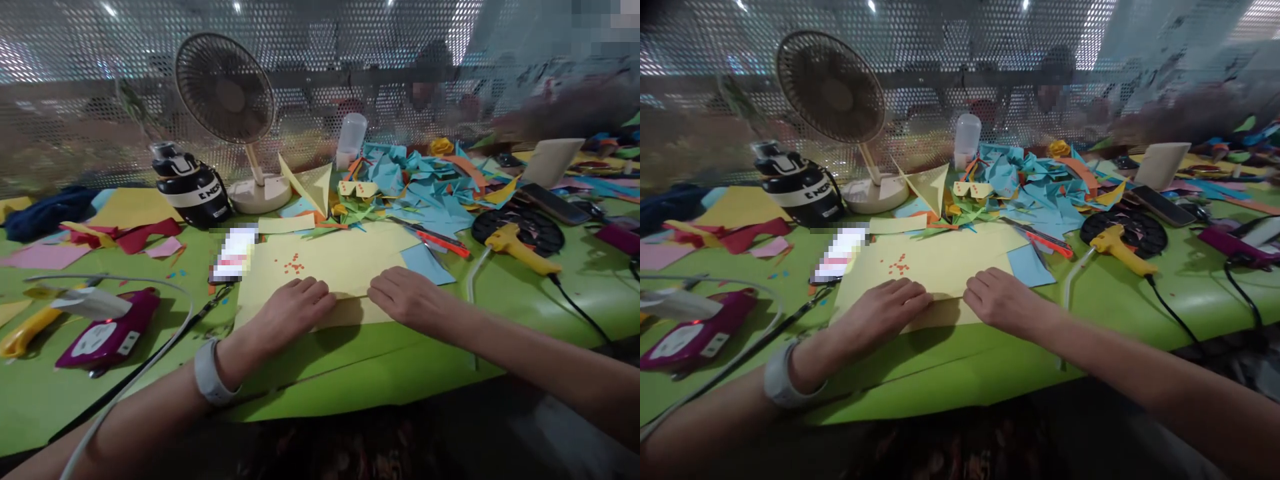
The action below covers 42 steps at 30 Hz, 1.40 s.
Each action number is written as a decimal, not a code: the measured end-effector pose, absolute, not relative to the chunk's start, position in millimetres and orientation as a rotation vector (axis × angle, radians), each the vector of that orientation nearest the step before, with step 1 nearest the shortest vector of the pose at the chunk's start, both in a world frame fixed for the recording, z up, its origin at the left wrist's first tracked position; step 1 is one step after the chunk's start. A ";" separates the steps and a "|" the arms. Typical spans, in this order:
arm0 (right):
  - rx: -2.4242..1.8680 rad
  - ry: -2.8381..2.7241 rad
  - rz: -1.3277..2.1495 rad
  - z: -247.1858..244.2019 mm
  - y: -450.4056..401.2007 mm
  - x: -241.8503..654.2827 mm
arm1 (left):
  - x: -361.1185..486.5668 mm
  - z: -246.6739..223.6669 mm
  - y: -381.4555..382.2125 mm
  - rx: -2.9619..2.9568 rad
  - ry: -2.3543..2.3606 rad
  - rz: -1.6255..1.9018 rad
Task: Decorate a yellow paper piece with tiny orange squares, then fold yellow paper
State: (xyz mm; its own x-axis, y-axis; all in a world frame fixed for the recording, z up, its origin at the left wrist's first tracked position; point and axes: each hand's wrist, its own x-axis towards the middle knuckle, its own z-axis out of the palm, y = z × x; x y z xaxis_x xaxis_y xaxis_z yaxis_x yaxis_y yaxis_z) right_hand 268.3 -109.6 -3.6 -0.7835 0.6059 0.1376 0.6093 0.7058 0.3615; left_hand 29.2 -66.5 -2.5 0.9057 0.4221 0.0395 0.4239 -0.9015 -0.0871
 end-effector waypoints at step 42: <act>-1.480 -2.397 0.616 -2.7 -74.7 280.8 | 62.5 -23.8 -85.9 -3.099 -1.137 -0.357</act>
State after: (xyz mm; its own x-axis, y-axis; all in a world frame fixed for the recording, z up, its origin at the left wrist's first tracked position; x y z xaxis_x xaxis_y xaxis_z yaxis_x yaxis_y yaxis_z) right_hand 280.8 -74.7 -2.7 -0.4486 0.8937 -0.0033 0.7846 0.3921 -0.4804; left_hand 62.5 -85.9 -23.8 0.7443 0.6535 0.1381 0.6152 -0.7512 0.2391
